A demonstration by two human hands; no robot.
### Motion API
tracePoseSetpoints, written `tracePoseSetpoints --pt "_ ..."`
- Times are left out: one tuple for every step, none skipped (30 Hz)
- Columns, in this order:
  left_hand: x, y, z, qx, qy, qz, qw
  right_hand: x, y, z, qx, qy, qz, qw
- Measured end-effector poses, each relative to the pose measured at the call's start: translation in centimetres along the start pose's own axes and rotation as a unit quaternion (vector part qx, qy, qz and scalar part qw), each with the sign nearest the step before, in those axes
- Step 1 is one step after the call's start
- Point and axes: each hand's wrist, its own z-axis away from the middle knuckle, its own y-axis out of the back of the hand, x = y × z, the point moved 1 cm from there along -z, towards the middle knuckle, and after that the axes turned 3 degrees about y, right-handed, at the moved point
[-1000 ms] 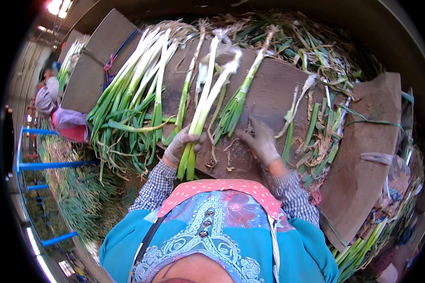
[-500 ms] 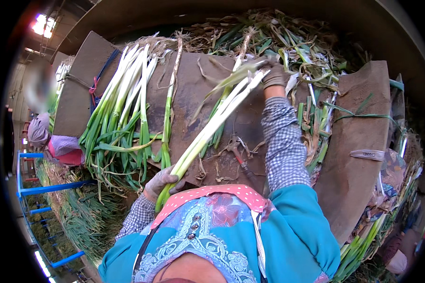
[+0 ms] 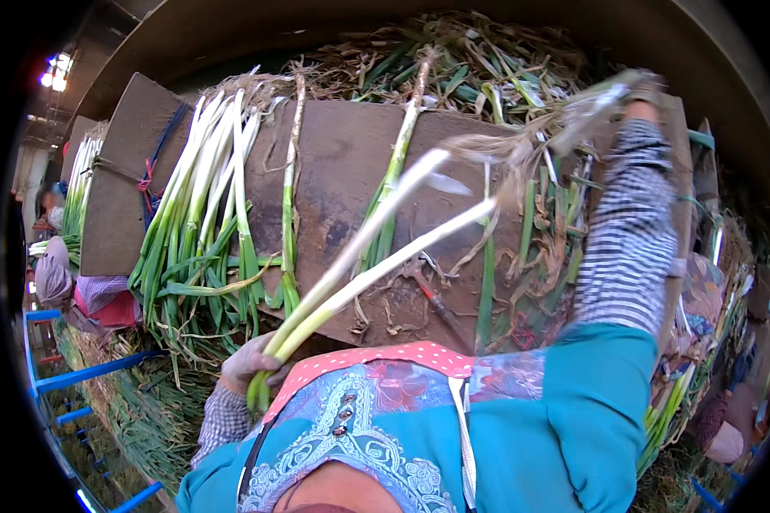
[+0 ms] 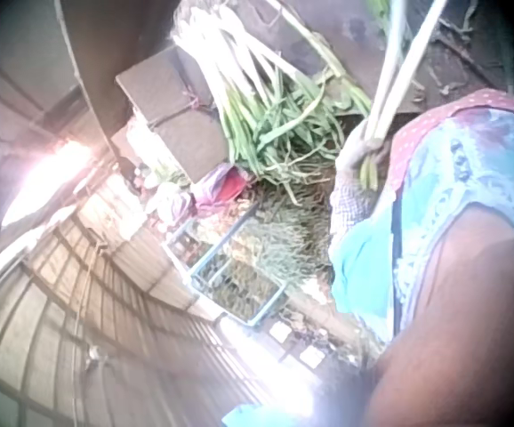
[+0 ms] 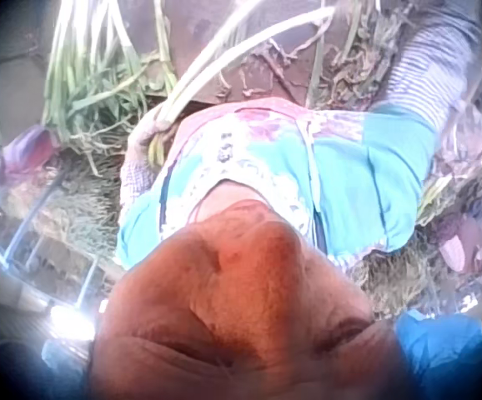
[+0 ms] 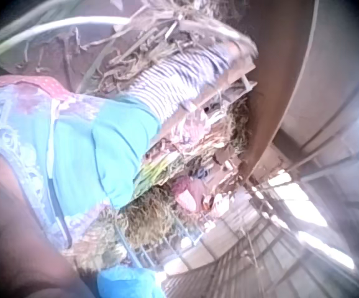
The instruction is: The person trims and sorts leeks using a tool, then stacks the trimmed leeks on a work surface.
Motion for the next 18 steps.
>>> tracePoseSetpoints --pt "-0.1 -0.1 2.3 0.085 -0.017 -0.003 0.996 -3.2 -0.2 0.3 0.012 0.005 -0.015 1.0" --pt "-0.3 0.3 4.9 0.153 -0.033 -0.008 0.988 -3.4 1.0 0.2 0.023 0.015 0.013 1.0" --pt "0.6 0.8 6.4 0.183 -0.077 0.0 0.98 -1.8 1.5 0.7 0.031 0.026 0.069 0.997" --pt "1.7 1.6 8.2 0.2 -0.119 -0.005 0.973 -2.5 2.4 0.9 0.042 0.055 0.153 0.986" --pt "3.2 2.6 9.5 0.226 -0.174 -0.03 0.958 -1.8 3.3 1.8 0.06 0.079 0.285 0.953" --pt "5.9 2.2 10.5 0.277 -0.232 -0.057 0.931 -1.7 3.3 3.1 0.077 0.096 0.414 0.902" --pt "7.8 3.6 12.2 0.33 -0.234 -0.096 0.909 -2.2 2.7 4.8 0.096 0.11 0.479 0.866" --pt "9.9 4.6 13.1 0.346 -0.271 -0.133 0.888 -3.2 1.7 7.1 0.098 0.128 0.463 0.872" --pt "11.7 6.0 14.6 0.395 -0.268 -0.133 0.869 -6.2 0.1 11.1 0.06 0.157 0.257 0.952" --pt "14.3 7.0 14.9 0.441 -0.259 -0.196 0.837 -7.7 -1.5 15.9 0.004 0.161 -0.03 0.987" --pt "15.8 9.6 15.6 0.472 -0.237 -0.26 0.809 -11.1 -2.1 20.1 -0.037 0.155 -0.243 0.957" --pt "15.3 13.4 17.1 0.523 -0.215 -0.299 0.769 -18.4 3.3 26.7 -0.028 0.12 -0.314 0.942" --pt "16.6 17.2 16.9 0.542 -0.208 -0.343 0.739 -20.4 5.3 31.5 0.019 0.171 -0.317 0.933" --pt "17.4 21.2 15.9 0.587 -0.196 -0.41 0.67 -22.3 5.9 35.8 0.101 0.17 -0.331 0.923" --pt "17.1 24.2 15.4 0.655 -0.09 -0.546 0.515 -24.8 11.9 39.3 -0.068 0.182 -0.461 0.866" --pt "18.1 24.7 11.8 0.653 -0.054 -0.634 0.411 -25.5 8.9 43.1 0.004 0.168 -0.45 0.877" --pt "17.7 25.9 9.4 0.651 -0.037 -0.696 0.3 -27.4 11.1 46.5 -0.069 0.181 -0.466 0.863" --pt "18.2 25.2 5.9 0.629 -0.093 -0.735 0.236 -28.3 7.7 50.1 -0.052 0.221 -0.446 0.866"
